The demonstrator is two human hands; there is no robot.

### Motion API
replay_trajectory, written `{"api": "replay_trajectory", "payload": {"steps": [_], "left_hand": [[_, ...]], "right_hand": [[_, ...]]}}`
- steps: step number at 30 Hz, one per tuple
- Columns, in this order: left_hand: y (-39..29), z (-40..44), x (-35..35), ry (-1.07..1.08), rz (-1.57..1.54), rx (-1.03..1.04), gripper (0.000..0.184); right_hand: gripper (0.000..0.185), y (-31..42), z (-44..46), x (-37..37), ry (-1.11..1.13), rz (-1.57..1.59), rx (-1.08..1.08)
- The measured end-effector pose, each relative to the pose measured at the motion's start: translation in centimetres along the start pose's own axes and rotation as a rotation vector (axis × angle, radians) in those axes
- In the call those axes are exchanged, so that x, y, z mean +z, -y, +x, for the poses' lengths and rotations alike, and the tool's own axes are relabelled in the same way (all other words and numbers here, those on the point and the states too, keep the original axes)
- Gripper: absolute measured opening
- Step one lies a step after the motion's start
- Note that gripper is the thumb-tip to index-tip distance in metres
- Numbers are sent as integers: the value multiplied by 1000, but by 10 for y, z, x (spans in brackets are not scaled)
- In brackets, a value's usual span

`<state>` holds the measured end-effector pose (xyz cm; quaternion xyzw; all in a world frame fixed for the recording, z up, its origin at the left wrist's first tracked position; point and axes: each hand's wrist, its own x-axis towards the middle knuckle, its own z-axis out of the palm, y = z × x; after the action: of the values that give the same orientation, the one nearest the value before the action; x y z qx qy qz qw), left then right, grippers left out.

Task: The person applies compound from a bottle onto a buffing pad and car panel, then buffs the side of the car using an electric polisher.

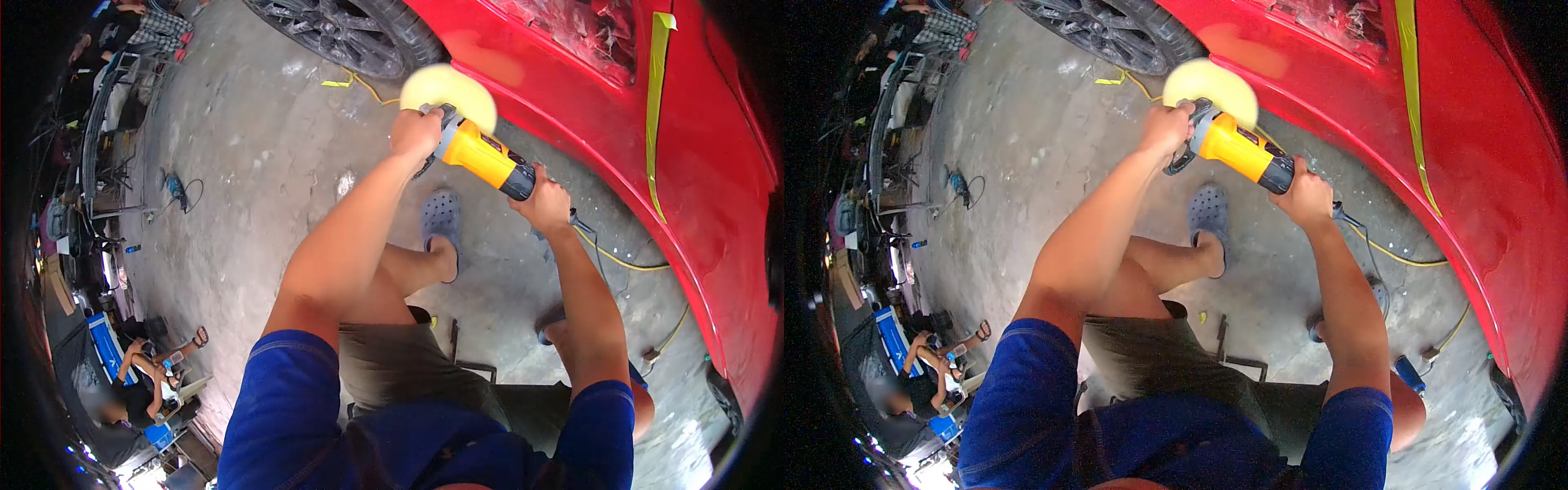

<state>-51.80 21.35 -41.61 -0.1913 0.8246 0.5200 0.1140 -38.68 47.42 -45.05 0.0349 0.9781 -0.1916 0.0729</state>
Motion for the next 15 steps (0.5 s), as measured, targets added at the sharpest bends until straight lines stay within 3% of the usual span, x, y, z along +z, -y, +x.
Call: {"api": "replay_trajectory", "payload": {"steps": [3, 15], "left_hand": [[-6, -4, -6, -44, 9, -70, 34], [7, -7, 25, 63, 9, 63, 29]], "right_hand": [[78, 11, 3, -1, 6, -31, 31], [82, -11, -33, -20, 15, 4, 107]]}}
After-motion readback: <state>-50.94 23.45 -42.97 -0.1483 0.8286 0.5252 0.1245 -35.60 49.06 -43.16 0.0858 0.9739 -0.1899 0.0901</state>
